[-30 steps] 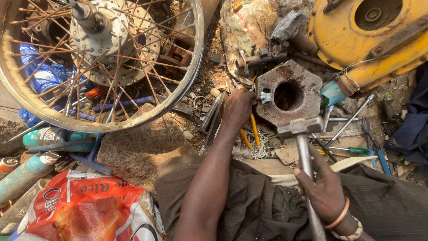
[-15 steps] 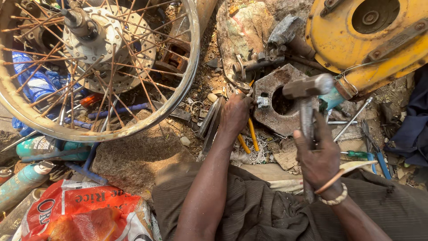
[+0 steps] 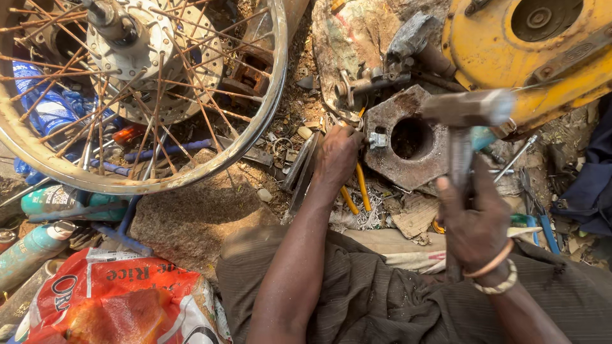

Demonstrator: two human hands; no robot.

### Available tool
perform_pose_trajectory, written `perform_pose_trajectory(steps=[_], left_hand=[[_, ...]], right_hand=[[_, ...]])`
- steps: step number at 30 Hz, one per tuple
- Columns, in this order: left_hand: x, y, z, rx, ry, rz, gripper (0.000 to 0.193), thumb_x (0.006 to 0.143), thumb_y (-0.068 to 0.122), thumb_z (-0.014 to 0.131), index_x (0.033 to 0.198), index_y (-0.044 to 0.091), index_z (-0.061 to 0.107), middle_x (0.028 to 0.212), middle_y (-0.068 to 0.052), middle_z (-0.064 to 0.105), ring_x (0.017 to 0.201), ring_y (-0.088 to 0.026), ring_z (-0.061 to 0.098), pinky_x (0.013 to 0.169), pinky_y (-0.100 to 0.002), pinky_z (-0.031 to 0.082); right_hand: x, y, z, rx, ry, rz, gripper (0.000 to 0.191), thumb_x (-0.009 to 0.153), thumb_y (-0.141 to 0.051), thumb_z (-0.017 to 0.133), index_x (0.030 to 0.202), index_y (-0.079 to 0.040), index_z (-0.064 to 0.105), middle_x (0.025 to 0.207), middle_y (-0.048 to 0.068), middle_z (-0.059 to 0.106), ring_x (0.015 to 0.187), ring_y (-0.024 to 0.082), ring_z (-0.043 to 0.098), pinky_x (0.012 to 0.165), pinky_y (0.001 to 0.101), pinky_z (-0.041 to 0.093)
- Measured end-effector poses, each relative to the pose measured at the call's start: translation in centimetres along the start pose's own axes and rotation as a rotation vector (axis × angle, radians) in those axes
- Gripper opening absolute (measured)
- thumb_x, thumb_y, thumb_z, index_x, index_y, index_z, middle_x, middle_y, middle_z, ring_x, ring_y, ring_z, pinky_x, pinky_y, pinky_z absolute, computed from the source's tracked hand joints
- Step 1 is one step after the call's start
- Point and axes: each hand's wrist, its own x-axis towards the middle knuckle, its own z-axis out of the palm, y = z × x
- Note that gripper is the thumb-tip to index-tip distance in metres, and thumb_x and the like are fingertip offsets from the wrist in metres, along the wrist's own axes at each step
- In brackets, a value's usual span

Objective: The person sits on the ground and uses a hammer and pliers to disassemble and adjust a rusty mechanical component. They repeatedly strike the part with a hammer, use pliers to grip and pull sections, and manipulate the assembly on a metal block.

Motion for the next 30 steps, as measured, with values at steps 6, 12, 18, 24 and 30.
perform_pose_trajectory(steps=[6, 12, 18, 24, 30], left_hand=[[0.1, -0.1, -0.2, 0.055, 0.035, 0.036, 0.01, 0.094, 0.005, 0.073, 0.097, 0.011, 0.08, 0.091, -0.011, 0.075, 0.082, -0.018, 0.067, 0.06, -0.032, 0.058], [0.5, 0.2, -0.5, 0.011, -0.012, 0.05, 0.007, 0.094, 0.007, 0.073, 0.092, 0.01, 0.08, 0.087, -0.01, 0.074, 0.08, -0.019, 0.066, 0.063, -0.032, 0.058], [0.0, 0.1, -0.6, 0.015, 0.02, 0.033, 0.014, 0.089, 0.001, 0.075, 0.097, 0.01, 0.081, 0.088, -0.01, 0.074, 0.082, -0.02, 0.066, 0.064, -0.033, 0.059], [0.5, -0.2, -0.6, 0.046, 0.012, 0.032, 0.013, 0.085, 0.003, 0.076, 0.094, 0.012, 0.081, 0.092, -0.008, 0.075, 0.082, -0.019, 0.066, 0.069, -0.033, 0.059], [0.2, -0.6, 0.5, 0.097, 0.028, 0.07, 0.017, 0.09, 0.001, 0.074, 0.099, 0.013, 0.081, 0.092, -0.007, 0.074, 0.084, -0.018, 0.065, 0.072, -0.033, 0.059]], right_hand=[[0.8, -0.1, 1.9, 0.126, 0.225, -0.288, 0.067, 0.116, -0.027, 0.053, 0.166, 0.003, 0.02, 0.08, 0.009, 0.057, 0.056, 0.012, 0.058, 0.048, 0.0294, 0.056], [2.4, 0.8, 2.2, -0.259, -0.309, 0.14, 0.068, 0.099, -0.033, 0.061, 0.159, -0.008, 0.039, 0.074, 0.011, 0.068, 0.053, 0.022, 0.066, 0.047, 0.0406, 0.055], [1.9, -2.9, -3.2, 0.013, 0.249, -0.431, 0.049, 0.113, -0.033, 0.053, 0.139, 0.007, 0.047, 0.073, 0.005, 0.054, 0.053, 0.014, 0.057, 0.049, 0.0298, 0.051], [2.6, -0.1, 4.0, -0.242, -0.369, 0.103, 0.059, 0.101, -0.037, 0.053, 0.147, -0.001, 0.044, 0.075, 0.011, 0.066, 0.056, 0.018, 0.063, 0.049, 0.0368, 0.055], [1.7, -2.1, -2.0, -0.042, -0.078, -0.24, 0.061, 0.107, -0.033, 0.057, 0.154, 0.003, 0.044, 0.085, 0.009, 0.066, 0.061, 0.012, 0.063, 0.049, 0.0298, 0.055]])
